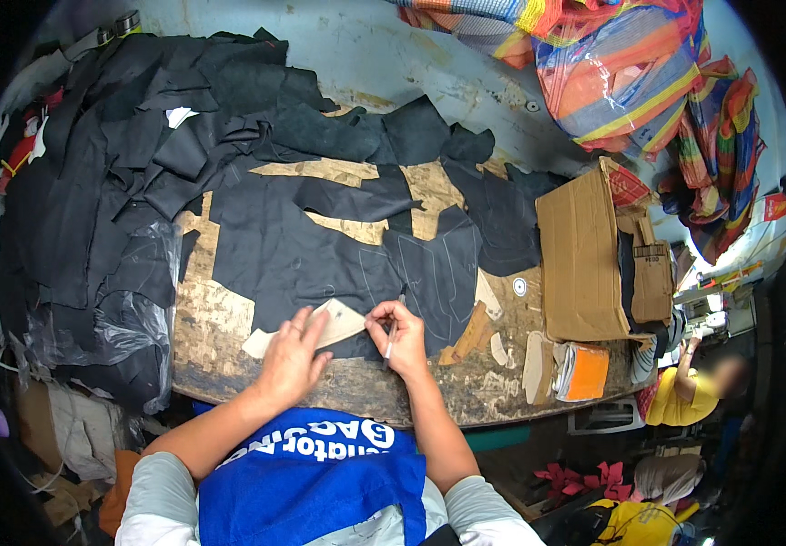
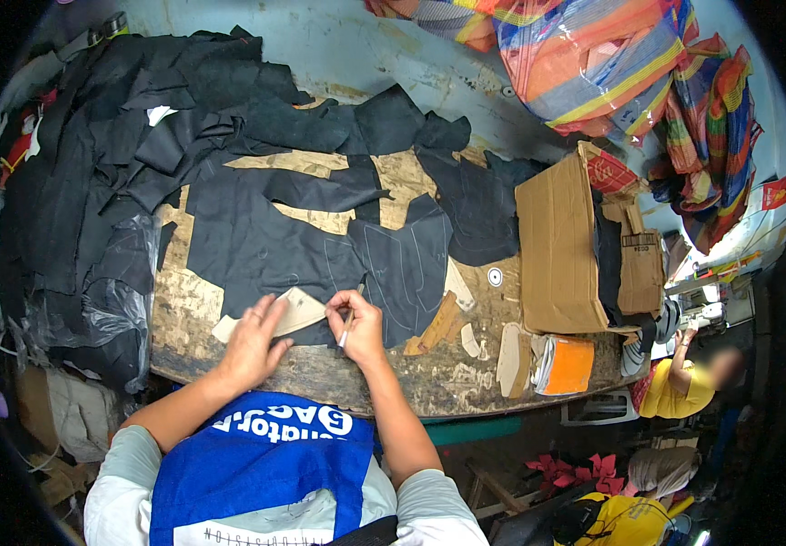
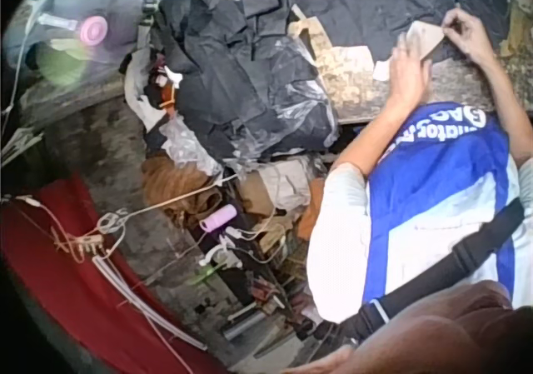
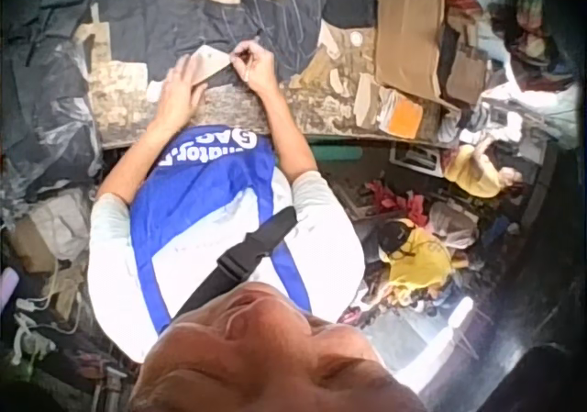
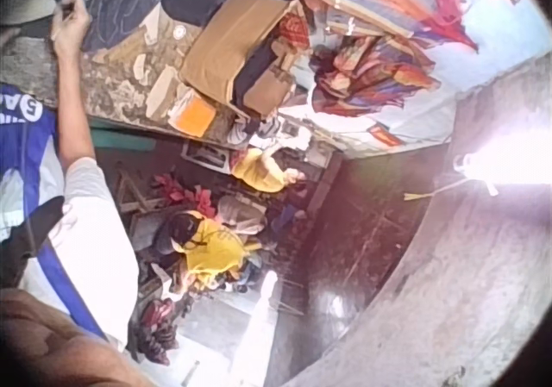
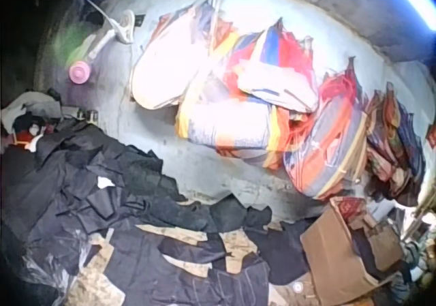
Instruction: The person lays out black fabric on a work table, places a paper pattern on top, and traces the outline with a marker. They then use shears to cut along the marked lines, producing fabric pieces that are set aside on the table.
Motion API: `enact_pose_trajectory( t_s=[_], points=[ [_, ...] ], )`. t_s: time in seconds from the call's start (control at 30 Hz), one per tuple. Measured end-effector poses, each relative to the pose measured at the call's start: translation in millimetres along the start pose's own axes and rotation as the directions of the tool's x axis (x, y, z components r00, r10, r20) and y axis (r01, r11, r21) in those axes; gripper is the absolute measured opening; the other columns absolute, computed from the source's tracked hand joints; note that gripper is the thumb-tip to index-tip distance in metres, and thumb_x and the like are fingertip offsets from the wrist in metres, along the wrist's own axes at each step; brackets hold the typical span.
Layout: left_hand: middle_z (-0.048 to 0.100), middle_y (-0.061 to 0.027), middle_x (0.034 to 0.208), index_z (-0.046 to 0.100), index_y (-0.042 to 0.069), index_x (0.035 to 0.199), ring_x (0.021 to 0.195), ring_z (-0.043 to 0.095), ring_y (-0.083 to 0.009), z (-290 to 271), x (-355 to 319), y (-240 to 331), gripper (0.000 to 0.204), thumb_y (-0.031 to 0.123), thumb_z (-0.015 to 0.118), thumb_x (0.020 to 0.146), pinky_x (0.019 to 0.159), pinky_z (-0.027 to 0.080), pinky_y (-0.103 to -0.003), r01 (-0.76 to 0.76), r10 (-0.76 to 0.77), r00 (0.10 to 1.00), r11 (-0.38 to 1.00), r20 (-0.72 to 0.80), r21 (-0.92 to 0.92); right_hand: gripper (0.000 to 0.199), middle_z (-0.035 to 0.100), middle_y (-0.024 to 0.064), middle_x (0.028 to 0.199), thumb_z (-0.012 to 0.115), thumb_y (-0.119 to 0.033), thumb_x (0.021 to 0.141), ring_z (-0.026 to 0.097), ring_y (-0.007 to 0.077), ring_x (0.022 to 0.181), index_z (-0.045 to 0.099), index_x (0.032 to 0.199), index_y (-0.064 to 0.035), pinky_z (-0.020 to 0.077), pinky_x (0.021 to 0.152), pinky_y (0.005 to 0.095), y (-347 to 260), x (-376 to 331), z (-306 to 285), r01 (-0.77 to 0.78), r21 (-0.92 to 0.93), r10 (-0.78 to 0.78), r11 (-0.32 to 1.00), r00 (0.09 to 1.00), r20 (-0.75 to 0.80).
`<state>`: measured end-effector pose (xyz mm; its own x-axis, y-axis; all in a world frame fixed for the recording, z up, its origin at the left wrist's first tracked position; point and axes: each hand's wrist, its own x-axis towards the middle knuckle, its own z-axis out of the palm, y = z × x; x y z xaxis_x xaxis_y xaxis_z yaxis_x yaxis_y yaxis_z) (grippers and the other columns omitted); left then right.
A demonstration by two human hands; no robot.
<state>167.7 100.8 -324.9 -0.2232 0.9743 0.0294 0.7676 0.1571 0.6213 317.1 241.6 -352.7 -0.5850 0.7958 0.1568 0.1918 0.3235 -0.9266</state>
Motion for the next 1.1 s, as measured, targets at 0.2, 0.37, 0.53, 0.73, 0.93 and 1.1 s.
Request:
enact_pose_trajectory(
  t_s=[0.2,0.37,0.53,0.73,0.93,1.1],
  points=[
    [0.064,-0.0096,0.069,0.062,-0.005,0.084,0.054,0.059,-0.0165,-29.6,13.4,-10.5,0.023,0.018,0.065,0.083,0.051,0.047,-0.028,0.31,-0.363,0.928,0.616,0.09,-0.724,0.043,0.058,0.0128,0.106,0.065,0.005,0.079,0.059,0.0172,0.093,0.044,0.117,0.001,0.0488,0.084,0.0277,-24.7,-12.7,5.3,-0.126,0.561,0.162,0.818,0.987,-0.015],
    [0.063,-0.0088,0.072,0.061,-0.002,0.085,0.056,0.059,-0.0128,-4.5,-9.1,5.5,0.022,0.019,0.059,0.089,0.048,0.048,-0.024,0.059,-0.514,0.852,-0.097,0.101,-0.993,0.036,0.062,0.0108,0.098,0.063,0.003,0.082,0.061,0.0135,0.085,0.049,0.115,0.0016,0.0498,0.073,0.0255,-40.2,-20.7,20.6,-0.292,0.514,0.196,0.806,0.952,0.233],
    [0.065,-0.0063,0.069,0.064,0.001,0.09,0.062,0.064,-0.0155,0.2,-40.1,19.3,0.024,0.025,0.063,0.087,0.056,0.053,-0.028,0.433,-0.115,0.897,0.42,0.426,-0.798,0.03,0.063,0.0061,0.081,0.059,0.005,0.079,0.061,0.0085,0.065,0.054,0.109,0.0033,0.0494,0.059,0.0215,-22.4,11.6,-3.2,-0.344,0.121,0.285,0.931,0.894,0.346],
    [0.016,-0.0226,0.147,0.029,0.002,0.139,0.138,0.01,-0.0385,9.1,-22.4,11.2,0.071,0.039,0.057,0.085,0.106,0.01,-0.06,-0.067,0.062,0.971,0.998,0.233,0.015,0.037,0.065,0.0085,0.086,0.063,0.004,0.077,0.059,0.0085,0.065,0.054,0.113,0.0034,0.048,0.056,0.0218,-4.6,-6.8,16.2,-0.236,-0.021,0.236,0.972,0.953,0.19],
    [0.02,-0.0212,0.146,0.033,-0.003,0.135,0.139,0.01,-0.0352,21.5,-23.5,-6.7,0.074,0.044,0.057,0.083,0.109,0.007,-0.056,-0.154,0.124,0.953,0.984,0.276,0.089,0.026,0.068,0.0142,0.082,0.063,0.002,0.075,0.066,0.0164,0.068,0.062,0.101,-0.0008,0.0516,0.063,0.0277,0.2,-36.9,-11.7,-0.144,-0.119,0.115,0.982,0.969,-0.22],
    [0.03,-0.017,0.142,0.039,-0.001,0.132,0.137,0.019,-0.0318,21.7,-16.9,-12.7,0.068,0.04,0.06,0.082,0.108,0.013,-0.056,-0.254,0.225,0.954,0.958,0.197,0.133,0.033,0.066,0.011,0.083,0.075,-0.003,0.066,0.065,0.022,0.08,0.062,0.097,-0.0017,0.0505,0.072,0.0307,-3.3,-51.1,-5.6,0.017,-0.296,-0.061,0.955,0.988,-0.14]
  ],
)
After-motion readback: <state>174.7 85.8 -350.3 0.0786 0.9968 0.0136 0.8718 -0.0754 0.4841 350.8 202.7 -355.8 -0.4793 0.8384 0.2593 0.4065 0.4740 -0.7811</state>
